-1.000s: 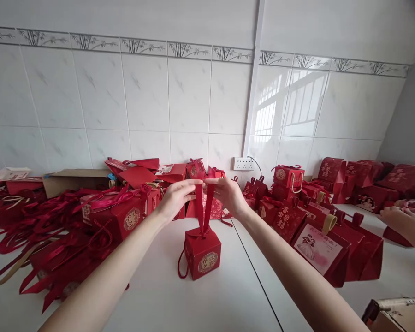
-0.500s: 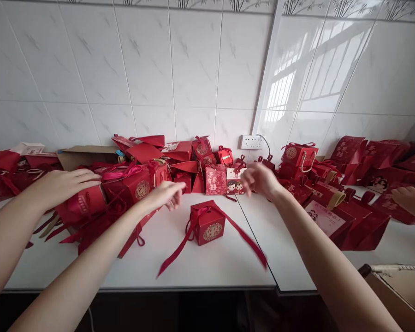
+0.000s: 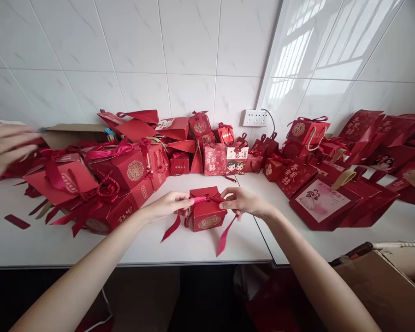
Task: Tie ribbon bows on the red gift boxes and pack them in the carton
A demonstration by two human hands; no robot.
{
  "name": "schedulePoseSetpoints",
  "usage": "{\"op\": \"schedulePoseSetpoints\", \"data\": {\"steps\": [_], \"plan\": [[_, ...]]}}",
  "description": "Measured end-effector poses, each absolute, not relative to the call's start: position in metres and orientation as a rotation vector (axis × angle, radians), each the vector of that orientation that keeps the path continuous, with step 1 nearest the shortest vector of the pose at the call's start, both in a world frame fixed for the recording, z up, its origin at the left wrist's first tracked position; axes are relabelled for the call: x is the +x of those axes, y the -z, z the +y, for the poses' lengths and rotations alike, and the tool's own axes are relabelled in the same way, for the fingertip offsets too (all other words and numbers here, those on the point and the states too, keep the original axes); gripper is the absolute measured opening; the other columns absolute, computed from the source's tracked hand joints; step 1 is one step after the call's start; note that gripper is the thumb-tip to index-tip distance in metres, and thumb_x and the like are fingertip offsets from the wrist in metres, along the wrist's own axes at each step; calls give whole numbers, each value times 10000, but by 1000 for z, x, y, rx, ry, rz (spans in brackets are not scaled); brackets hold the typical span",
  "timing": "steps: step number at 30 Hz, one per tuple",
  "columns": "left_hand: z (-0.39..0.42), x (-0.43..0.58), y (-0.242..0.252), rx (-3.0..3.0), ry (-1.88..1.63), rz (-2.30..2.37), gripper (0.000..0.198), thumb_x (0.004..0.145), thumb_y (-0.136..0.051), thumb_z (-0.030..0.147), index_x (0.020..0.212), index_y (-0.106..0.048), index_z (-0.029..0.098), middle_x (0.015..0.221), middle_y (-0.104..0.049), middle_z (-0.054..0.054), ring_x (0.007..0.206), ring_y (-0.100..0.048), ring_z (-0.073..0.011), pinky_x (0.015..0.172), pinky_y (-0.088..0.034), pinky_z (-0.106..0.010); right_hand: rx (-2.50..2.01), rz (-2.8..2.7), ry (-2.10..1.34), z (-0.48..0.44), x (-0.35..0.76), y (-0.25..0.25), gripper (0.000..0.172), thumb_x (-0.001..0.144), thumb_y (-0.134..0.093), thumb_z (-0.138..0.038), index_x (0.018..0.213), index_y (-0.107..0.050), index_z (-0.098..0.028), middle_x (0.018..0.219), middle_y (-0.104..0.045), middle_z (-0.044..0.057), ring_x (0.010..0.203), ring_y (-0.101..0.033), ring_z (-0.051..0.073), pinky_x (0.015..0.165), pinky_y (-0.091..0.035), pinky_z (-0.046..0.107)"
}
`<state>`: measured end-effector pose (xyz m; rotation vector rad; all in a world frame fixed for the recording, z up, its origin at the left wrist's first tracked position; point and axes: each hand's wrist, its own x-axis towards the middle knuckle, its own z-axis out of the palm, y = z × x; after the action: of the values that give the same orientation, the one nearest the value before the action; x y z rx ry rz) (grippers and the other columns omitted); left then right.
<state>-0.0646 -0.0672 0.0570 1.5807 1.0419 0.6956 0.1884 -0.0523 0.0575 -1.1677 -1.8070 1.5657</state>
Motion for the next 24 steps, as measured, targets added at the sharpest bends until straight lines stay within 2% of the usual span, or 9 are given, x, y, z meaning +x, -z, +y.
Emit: {"op": "schedulePoseSetpoints", "data": {"steps": [3,5,8,11,13,18,21,24], "plan": [[-78,-69,-51,1433,-644,956,360,747,-644,456,562,-524,173,543,-488,11,550,-515,-139,589,-413,-266,-1154,-1854,-1573,-65,197,-55,458,653,-724,-557,732,-506,-162,453,-384,-104,365,-276,20,311,-211,147],[-87,-70,-47,1435,-648,946,358,770,-620,437,545,-531,173,560,-491,-2,570,-503,-141,600,-406,-266,-1106,-1929,-1580,-73,202,-52,486,715,-653,-593,614,-464,-157,436,-346,-96,375,-274,20,337,-185,160],[-102,-68,-39,1463,-652,932,348,787,-596,413,545,-540,169,617,-501,-16,595,-468,-133,592,-377,-257,-1040,-1958,-1679,-84,207,-46,492,717,-655,-586,574,-463,-156,445,-363,-86,385,-300,25,367,-221,174],[-113,-66,-30,1395,-701,929,384,776,-605,410,517,-454,170,589,-416,10,552,-382,-107,547,-326,-247,-1047,-1885,-1726,-94,209,-40,457,692,-681,-574,610,-519,-154,467,-415,-74,398,-337,39,390,-268,189],[-119,-65,-24,1357,-737,920,406,771,-602,433,516,-427,171,579,-389,18,537,-350,-99,530,-304,-244,-1063,-1855,-1683,-99,210,-36,448,687,-683,-569,615,-541,-151,465,-409,-74,403,-314,41,397,-253,197],[-124,-64,-12,1401,-768,907,416,776,-577,470,524,-419,178,579,-406,8,541,-370,-109,519,-308,-251,-1058,-1907,-1561,-103,216,-34,403,713,-677,-522,615,-596,-139,489,-386,-67,439,-268,45,420,-228,210],[-124,-63,-15,1453,-814,972,429,781,-572,451,504,-386,182,561,-367,16,526,-335,-105,505,-299,-248,-1054,-1948,-1581,-103,219,-42,402,720,-665,-530,624,-599,-145,508,-400,-58,452,-306,55,409,-275,199],[-124,-61,-27,1508,-807,993,390,788,-562,430,508,-455,181,570,-440,-4,541,-391,-119,521,-330,-252,-1030,-1959,-1590,-108,219,-56,363,732,-661,-510,675,-588,-159,583,-454,-40,469,-352,64,399,-328,191]]}}
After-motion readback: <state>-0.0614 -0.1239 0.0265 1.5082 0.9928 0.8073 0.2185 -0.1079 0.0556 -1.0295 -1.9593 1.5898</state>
